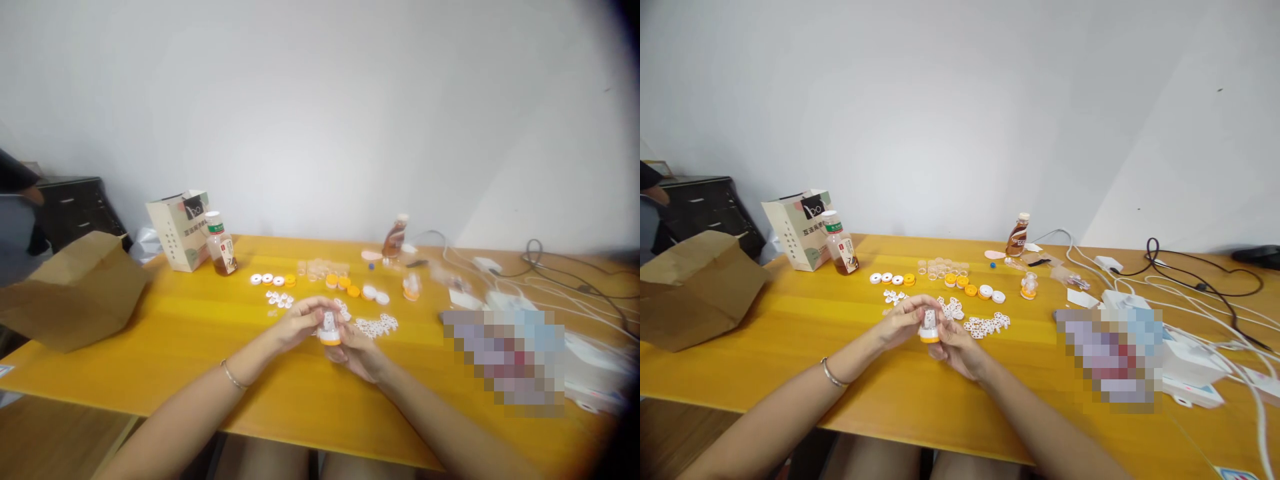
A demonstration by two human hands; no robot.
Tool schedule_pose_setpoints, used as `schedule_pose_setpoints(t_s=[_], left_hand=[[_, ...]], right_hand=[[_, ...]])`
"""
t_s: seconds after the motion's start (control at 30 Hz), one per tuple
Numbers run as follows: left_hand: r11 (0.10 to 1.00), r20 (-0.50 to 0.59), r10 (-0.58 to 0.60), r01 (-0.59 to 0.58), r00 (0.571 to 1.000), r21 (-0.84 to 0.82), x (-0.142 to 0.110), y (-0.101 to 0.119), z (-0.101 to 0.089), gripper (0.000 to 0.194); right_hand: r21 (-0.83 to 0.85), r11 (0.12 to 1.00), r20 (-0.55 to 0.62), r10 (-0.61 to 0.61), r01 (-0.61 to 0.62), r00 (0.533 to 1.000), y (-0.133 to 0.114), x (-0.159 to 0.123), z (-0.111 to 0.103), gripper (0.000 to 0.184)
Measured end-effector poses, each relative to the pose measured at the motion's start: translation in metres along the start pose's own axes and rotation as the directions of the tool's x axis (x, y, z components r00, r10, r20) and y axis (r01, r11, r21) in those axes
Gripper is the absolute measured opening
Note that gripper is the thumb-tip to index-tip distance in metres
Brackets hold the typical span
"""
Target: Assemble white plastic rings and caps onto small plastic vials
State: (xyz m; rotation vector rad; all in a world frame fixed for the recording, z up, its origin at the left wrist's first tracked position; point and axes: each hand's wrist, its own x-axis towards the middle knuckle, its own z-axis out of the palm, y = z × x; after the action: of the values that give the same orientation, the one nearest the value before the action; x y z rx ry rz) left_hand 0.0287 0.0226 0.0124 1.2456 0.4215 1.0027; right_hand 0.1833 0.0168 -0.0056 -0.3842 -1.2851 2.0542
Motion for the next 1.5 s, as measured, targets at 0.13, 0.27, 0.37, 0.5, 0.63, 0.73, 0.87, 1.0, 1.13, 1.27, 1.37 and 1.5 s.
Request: schedule_pose_setpoints(t_s=[0.13,0.27,0.37,0.5,0.63,0.73,0.87,1.0,1.13,1.27,1.37,1.5], left_hand=[[0.998,0.002,-0.025,0.025,1.0,-0.053,0.001,0.001,0.0,0.031],[0.999,-0.059,0.037,-0.039,0.998,-0.031,0.003,0.001,-0.003,0.034],[0.998,-0.124,0.056,-0.052,0.991,0.034,0.005,0.001,-0.004,0.04],[0.986,-0.185,0.053,-0.022,0.981,0.167,0.006,0.0,-0.006,0.039],[0.971,-0.233,0.1,-0.044,0.967,0.233,0.006,-0.001,-0.007,0.034],[0.98,-0.262,0.088,-0.038,0.961,0.193,0.006,-0.002,-0.007,0.032],[0.992,-0.243,0.085,-0.059,0.966,0.11,0.007,-0.003,-0.005,0.029],[0.994,-0.227,0.083,-0.064,0.97,0.09,0.006,-0.003,-0.003,0.029],[0.99,-0.141,0.084,-0.066,0.987,0.124,0.005,0.0,-0.001,0.039],[0.965,-0.133,0.142,-0.108,0.981,0.239,0.003,0.003,-0.001,0.036],[0.941,-0.164,0.189,-0.131,0.968,0.311,0.003,0.003,-0.001,0.032],[0.88,-0.255,0.296,-0.159,0.921,0.447,0.004,-0.006,0.001,0.025]], right_hand=[[0.035,0.999,-0.011,0.008,-0.008,1.0,0.001,0.002,-0.001,0.028],[-0.047,0.998,-0.111,-0.036,0.031,0.993,-0.001,0.005,-0.005,0.026],[-0.149,0.988,-0.132,-0.064,0.044,0.989,-0.005,0.006,-0.005,0.031],[-0.19,0.98,-0.169,-0.086,0.053,0.982,-0.008,0.006,-0.005,0.036],[-0.08,0.997,-0.18,-0.034,0.02,0.983,-0.007,0.004,-0.007,0.029],[0.06,0.998,-0.153,0.014,-0.005,0.988,-0.007,0.003,-0.007,0.028],[0.188,0.982,-0.083,0.041,-0.025,0.996,-0.009,0.003,-0.006,0.024],[0.233,0.971,-0.027,0.052,-0.044,0.998,-0.01,0.002,-0.006,0.022],[0.216,0.974,-0.017,0.078,-0.073,0.997,-0.008,0.002,-0.004,0.022],[0.21,0.978,-0.083,0.038,-0.02,0.996,-0.004,0.003,-0.002,0.022],[0.178,0.983,-0.122,-0.011,0.032,0.993,-0.001,0.004,-0.001,0.022],[0.071,0.989,-0.151,-0.121,0.133,0.981,0.003,0.007,0.0,0.023]])
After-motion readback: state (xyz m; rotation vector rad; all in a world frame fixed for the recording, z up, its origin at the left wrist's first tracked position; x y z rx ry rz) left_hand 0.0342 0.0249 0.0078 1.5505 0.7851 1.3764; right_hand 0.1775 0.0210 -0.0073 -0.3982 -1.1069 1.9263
